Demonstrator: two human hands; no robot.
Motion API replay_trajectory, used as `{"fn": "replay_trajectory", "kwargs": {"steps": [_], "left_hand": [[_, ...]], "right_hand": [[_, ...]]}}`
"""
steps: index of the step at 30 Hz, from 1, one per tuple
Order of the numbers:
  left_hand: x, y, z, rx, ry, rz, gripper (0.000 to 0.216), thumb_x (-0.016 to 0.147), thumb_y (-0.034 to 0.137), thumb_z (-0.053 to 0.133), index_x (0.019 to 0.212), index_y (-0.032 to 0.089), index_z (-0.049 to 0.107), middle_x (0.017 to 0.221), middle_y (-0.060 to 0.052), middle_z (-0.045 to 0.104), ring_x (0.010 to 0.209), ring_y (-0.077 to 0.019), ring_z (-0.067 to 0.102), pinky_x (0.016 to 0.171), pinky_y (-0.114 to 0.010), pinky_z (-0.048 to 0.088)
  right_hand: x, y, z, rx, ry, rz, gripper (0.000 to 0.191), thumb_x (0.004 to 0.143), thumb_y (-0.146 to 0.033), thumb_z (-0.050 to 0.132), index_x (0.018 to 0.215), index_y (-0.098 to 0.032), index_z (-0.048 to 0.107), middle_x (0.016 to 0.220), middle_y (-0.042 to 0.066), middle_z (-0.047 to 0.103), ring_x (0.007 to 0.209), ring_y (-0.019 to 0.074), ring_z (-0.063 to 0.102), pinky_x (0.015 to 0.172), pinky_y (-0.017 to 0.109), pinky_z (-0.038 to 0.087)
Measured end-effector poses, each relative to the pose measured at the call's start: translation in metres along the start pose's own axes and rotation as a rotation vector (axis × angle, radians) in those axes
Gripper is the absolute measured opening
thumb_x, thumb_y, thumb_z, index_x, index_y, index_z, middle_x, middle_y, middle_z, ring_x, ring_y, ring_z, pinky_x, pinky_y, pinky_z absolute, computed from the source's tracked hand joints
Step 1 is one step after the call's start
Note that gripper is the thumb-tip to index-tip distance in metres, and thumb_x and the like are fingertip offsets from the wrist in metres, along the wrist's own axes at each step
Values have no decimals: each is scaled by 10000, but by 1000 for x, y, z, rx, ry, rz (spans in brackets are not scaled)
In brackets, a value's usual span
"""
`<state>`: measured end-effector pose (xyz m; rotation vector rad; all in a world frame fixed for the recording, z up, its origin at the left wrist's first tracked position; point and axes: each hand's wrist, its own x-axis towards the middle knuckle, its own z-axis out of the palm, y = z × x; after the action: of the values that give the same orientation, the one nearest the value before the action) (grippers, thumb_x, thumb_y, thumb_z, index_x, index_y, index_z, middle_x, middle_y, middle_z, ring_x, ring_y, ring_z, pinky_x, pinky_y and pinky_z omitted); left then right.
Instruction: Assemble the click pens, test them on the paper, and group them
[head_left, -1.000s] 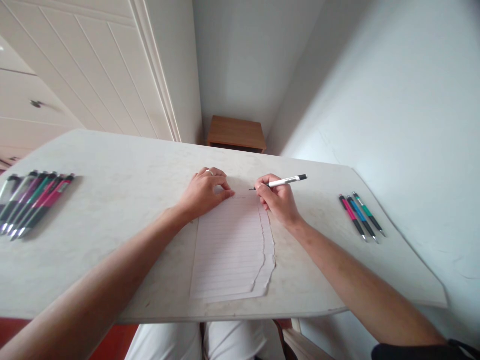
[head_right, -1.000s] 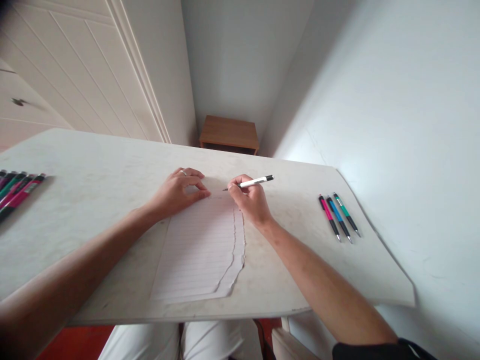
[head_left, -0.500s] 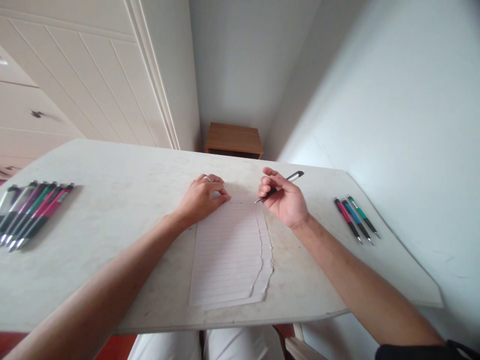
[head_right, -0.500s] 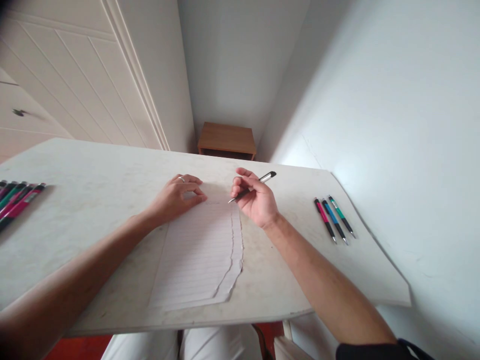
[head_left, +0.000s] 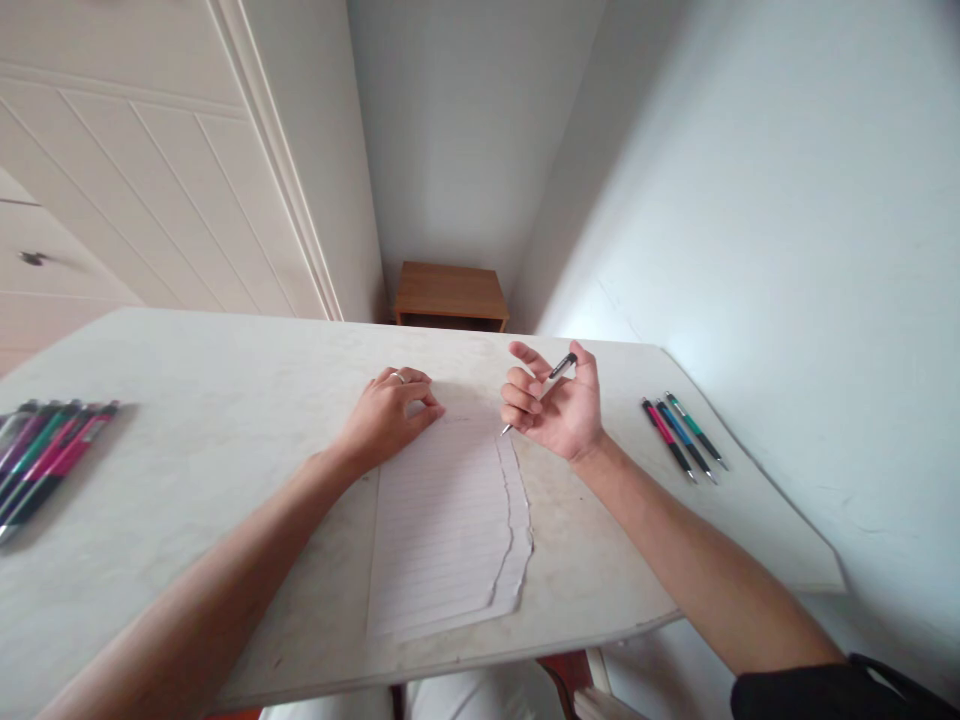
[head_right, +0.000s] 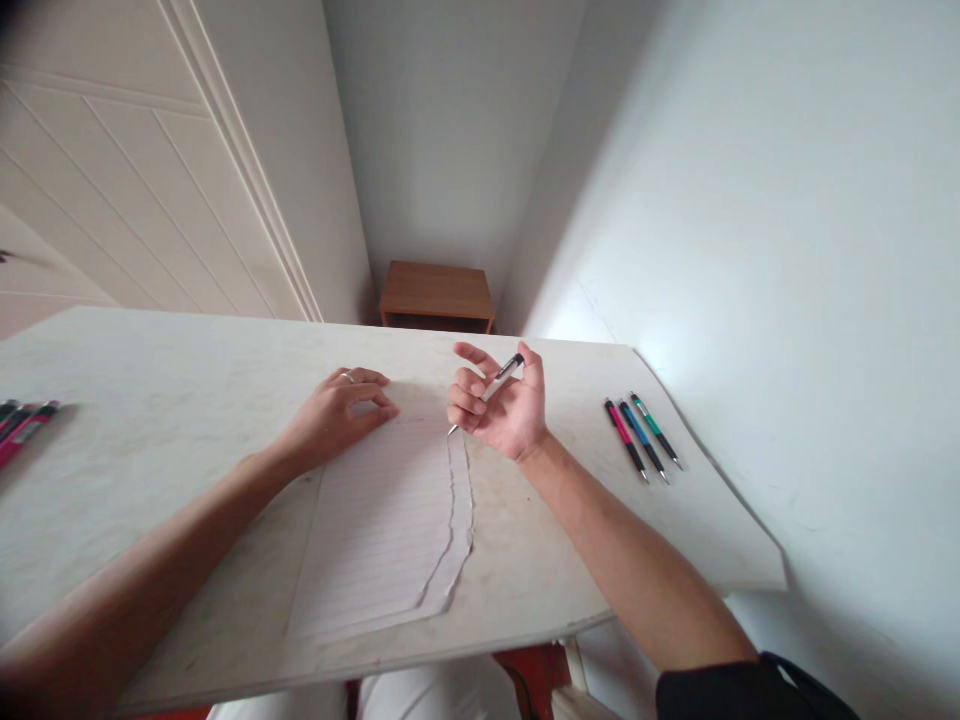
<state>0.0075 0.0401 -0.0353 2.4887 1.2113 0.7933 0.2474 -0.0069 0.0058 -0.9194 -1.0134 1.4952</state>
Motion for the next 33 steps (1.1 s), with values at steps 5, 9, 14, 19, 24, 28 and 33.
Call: {"fn": "replay_trajectory", "kwargs": {"steps": [5, 9, 14, 19, 24, 28, 33], "left_hand": [[0, 0, -1, -1, -1, -1, 224, 866, 372, 570, 795, 223, 721, 1115, -82, 683, 1029, -253, 598, 962, -430, 462], [0, 1, -1, 8, -3, 1, 221, 866, 376, 572, 785, 224, 711, 1115, -85, 686, 1025, -260, 602, 957, -434, 466], [0, 0, -2, 15, 3, 30, 222, 863, 386, 565, 778, 235, 705, 1104, -91, 694, 1021, -277, 607, 947, -461, 478], [1, -2, -3, 3, 14, 38, 230, 855, 398, 559, 763, 245, 704, 1088, -94, 706, 1013, -284, 617, 930, -465, 490], [3, -4, -3, 6, -5, 35, 289, 845, 432, 533, 781, 225, 725, 1097, -114, 704, 1022, -301, 617, 942, -484, 481], [3, -4, -2, 21, -18, 27, 334, 851, 455, 512, 802, 215, 738, 1111, -115, 700, 1035, -310, 615, 944, -483, 481], [3, -4, -3, 27, -20, 25, 341, 853, 461, 505, 806, 214, 735, 1115, -116, 701, 1037, -317, 615, 940, -492, 482]], "right_hand": [[1, -1, -4, -13, -13, -48, 741, 851, -772, 235, 1167, -241, 644, 581, -45, 325, 498, 138, 232, 463, 275, 293], [2, 0, 0, 54, -39, -16, 721, 841, -786, 303, 1100, -219, 666, 593, -36, 370, 498, 127, 253, 474, 264, 303], [5, 3, -1, 229, -77, 40, 504, 940, -596, 366, 1095, -213, 654, 654, -19, 473, 510, 119, 321, 493, 247, 322], [10, 1, -9, 369, -112, 137, 311, 944, -411, 454, 1055, -193, 646, 727, -14, 559, 522, 95, 384, 495, 226, 328], [16, 1, -19, 49, -20, 116, 344, 800, -477, 645, 981, -185, 657, 759, 2, 637, 558, 100, 483, 511, 233, 357], [17, 4, -29, -547, 71, -70, 361, 731, -509, 713, 706, -161, 621, 664, -6, 594, 579, 101, 488, 537, 232, 331], [17, 3, -44, -864, 82, -123, 402, 764, -515, 663, 606, -168, 534, 549, -58, 440, 521, 83, 384, 512, 236, 257]]}}
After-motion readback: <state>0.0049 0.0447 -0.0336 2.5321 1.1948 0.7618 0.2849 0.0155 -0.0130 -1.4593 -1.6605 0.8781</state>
